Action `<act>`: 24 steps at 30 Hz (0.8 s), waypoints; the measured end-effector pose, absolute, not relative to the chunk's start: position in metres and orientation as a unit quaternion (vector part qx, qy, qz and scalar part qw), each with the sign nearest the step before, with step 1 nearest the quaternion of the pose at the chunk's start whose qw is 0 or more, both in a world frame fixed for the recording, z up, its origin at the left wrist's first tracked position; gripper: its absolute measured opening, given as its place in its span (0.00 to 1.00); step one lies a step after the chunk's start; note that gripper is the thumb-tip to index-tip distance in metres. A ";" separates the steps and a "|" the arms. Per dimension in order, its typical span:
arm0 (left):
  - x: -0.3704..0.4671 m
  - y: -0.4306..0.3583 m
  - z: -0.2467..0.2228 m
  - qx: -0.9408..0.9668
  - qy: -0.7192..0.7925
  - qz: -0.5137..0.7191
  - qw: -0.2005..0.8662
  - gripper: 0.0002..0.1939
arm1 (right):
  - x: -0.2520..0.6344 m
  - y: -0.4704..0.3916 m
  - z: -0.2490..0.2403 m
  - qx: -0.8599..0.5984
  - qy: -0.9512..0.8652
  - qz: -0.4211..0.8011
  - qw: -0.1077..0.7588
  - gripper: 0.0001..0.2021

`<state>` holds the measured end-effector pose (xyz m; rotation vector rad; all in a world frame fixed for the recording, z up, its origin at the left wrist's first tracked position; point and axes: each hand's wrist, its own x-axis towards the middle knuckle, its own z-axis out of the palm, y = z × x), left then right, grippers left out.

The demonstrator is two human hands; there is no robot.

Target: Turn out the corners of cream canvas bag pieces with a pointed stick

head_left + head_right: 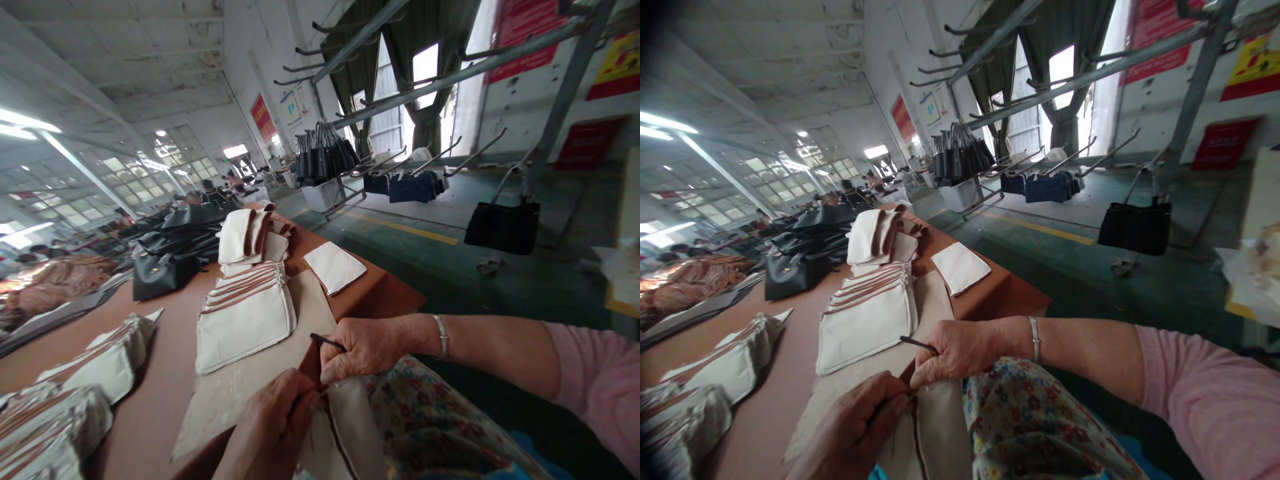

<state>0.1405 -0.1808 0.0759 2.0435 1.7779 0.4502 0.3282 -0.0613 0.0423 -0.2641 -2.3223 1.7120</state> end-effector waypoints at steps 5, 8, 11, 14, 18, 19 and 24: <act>0.144 -0.182 0.075 0.727 0.635 0.175 0.195 0.12 | 0.322 -0.073 0.029 -0.112 -0.792 0.571 0.183 0.16; 0.144 -0.182 0.068 0.735 0.626 0.184 0.184 0.12 | 0.320 -0.077 0.019 -0.072 -0.785 0.576 0.216 0.15; 0.143 -0.180 0.061 0.735 0.626 0.190 0.178 0.12 | 0.321 -0.075 0.013 -0.066 -0.759 0.609 0.221 0.15; 0.142 -0.180 0.062 0.721 0.626 0.197 0.222 0.12 | 0.326 -0.071 0.017 -0.117 -0.719 0.664 0.167 0.20; 0.143 -0.181 0.068 0.703 0.634 0.207 0.245 0.13 | 0.337 -0.064 0.030 -0.147 -0.693 0.701 0.080 0.31; 0.143 -0.182 0.069 0.700 0.639 0.207 0.242 0.13 | 0.338 -0.063 0.033 -0.148 -0.704 0.690 0.076 0.30; 0.145 -0.181 0.063 0.694 0.646 0.219 0.230 0.12 | 0.332 -0.065 0.036 -0.118 -0.775 0.612 0.103 0.15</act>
